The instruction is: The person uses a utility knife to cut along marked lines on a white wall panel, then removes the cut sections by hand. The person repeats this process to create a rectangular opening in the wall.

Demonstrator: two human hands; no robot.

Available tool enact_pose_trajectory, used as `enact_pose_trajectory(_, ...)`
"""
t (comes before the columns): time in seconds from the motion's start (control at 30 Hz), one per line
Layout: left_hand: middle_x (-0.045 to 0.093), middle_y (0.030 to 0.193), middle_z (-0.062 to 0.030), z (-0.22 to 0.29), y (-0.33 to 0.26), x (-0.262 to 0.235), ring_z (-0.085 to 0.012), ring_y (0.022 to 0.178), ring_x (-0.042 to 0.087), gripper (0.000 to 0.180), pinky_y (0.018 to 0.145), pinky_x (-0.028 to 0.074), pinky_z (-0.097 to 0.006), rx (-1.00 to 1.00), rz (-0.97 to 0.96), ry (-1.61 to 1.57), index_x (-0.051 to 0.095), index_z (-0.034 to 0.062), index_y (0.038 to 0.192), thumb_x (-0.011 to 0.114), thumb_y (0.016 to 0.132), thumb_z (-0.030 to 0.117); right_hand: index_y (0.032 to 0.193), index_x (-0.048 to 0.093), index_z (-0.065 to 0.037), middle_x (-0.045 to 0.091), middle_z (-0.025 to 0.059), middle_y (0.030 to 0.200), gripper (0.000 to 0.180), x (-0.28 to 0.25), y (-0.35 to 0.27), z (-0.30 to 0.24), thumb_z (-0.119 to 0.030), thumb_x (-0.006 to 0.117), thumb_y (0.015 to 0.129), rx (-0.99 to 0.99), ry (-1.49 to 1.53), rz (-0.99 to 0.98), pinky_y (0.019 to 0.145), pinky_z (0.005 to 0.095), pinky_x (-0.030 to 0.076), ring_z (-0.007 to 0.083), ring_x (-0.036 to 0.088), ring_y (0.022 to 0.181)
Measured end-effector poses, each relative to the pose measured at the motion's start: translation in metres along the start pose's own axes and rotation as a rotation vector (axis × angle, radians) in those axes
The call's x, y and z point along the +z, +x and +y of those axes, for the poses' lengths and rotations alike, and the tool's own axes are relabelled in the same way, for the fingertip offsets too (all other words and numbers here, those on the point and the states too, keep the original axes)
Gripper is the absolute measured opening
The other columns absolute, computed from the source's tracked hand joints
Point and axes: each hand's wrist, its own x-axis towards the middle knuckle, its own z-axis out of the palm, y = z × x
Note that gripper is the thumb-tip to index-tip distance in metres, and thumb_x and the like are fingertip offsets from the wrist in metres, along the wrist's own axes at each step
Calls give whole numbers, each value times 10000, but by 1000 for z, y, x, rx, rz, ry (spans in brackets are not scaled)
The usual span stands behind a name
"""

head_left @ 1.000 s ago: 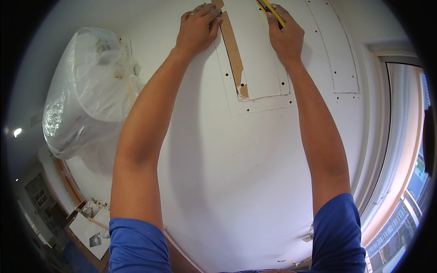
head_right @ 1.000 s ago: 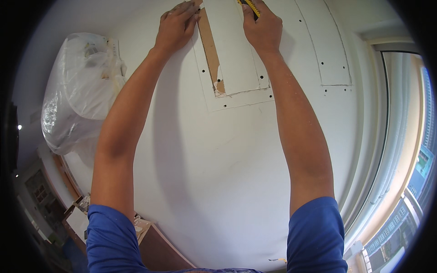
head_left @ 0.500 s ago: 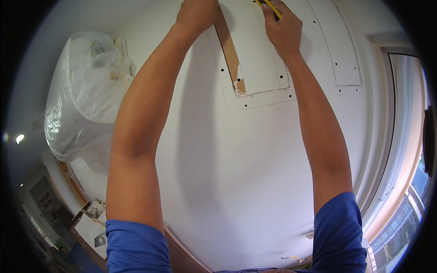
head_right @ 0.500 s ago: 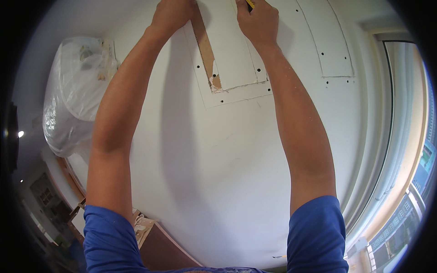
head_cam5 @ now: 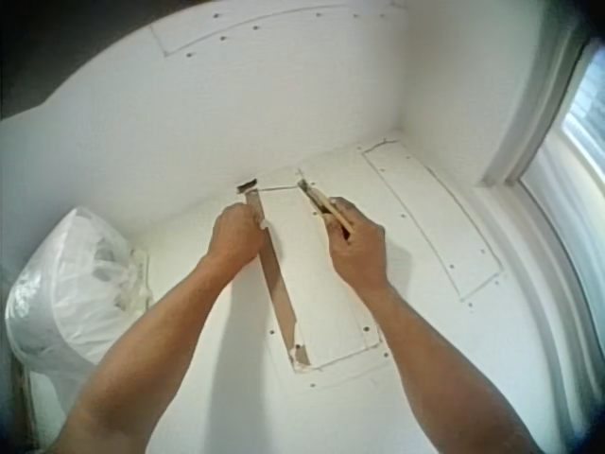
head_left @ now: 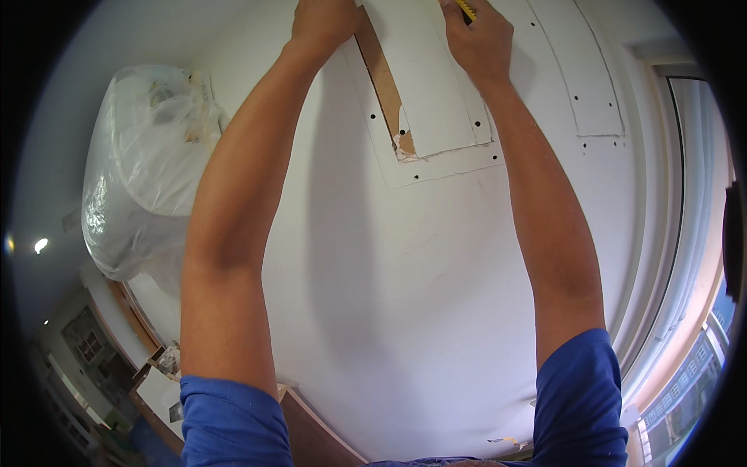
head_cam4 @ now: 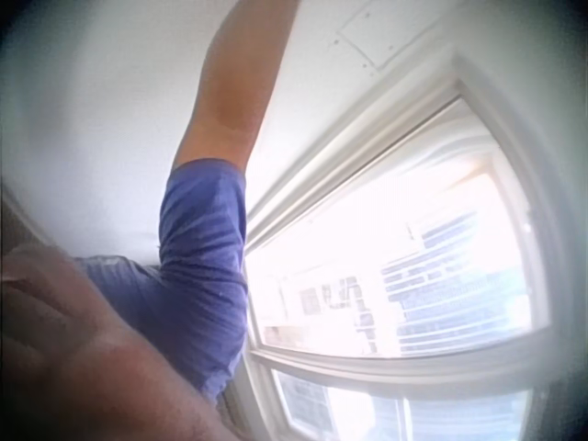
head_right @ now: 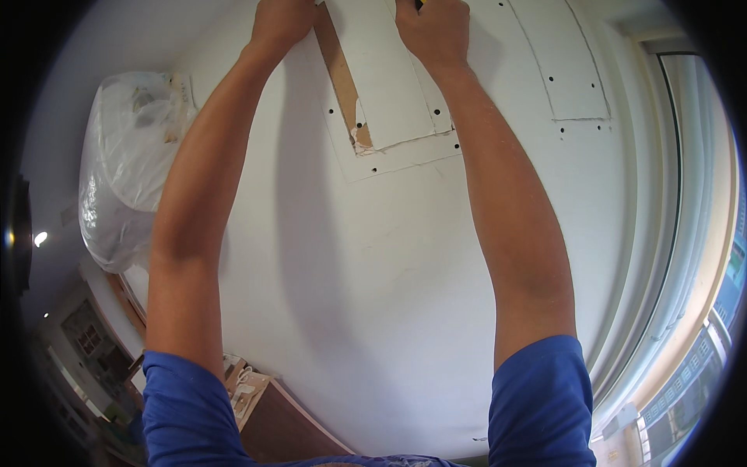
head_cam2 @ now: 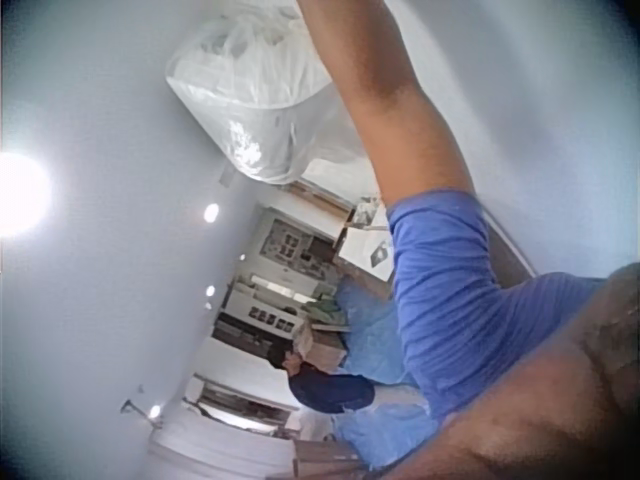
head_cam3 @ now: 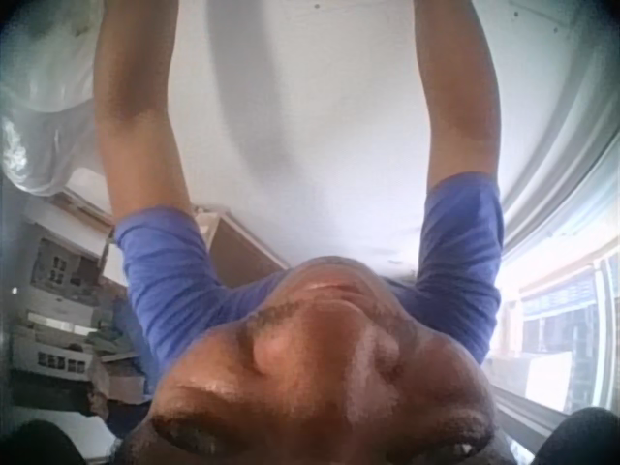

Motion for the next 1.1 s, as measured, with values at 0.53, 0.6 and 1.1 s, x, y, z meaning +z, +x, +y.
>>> enact_pose_trajectory(0.53, 730, 1172, -212, 9, 10, 16, -401, 1123, 689, 257, 957, 510, -524, -225, -150, 24, 745, 21, 1130, 651, 949, 178, 1230, 692, 67, 754, 260, 1049, 325, 0, 0, 9, -167, 659, 1007, -113, -42, 45, 785, 376, 595, 336, 771, 909)
enact_pose_trajectory(0.6, 729, 1177, -219, -3, 18, 13, -406, 1129, 687, 274, 981, 496, -532, -198, -216, -44, 738, 13, 1150, 648, 956, 183, 1231, 690, 67, 753, 259, 1061, 330, 1, 0, 7, -174, 659, 1008, -105, -32, 46, 798, 383, 596, 343, 769, 927)
enact_pose_trajectory(1.1, 735, 1128, -194, -1, -2, 20, -379, 1095, 689, 189, 937, 487, -559, -48, 20, -2, 760, 34, 1061, 655, 929, 118, 1248, 686, 76, 751, 261, 1107, 369, 2, -2, 9, -210, 665, 1016, -86, -25, 39, 843, 376, 594, 327, 769, 976)
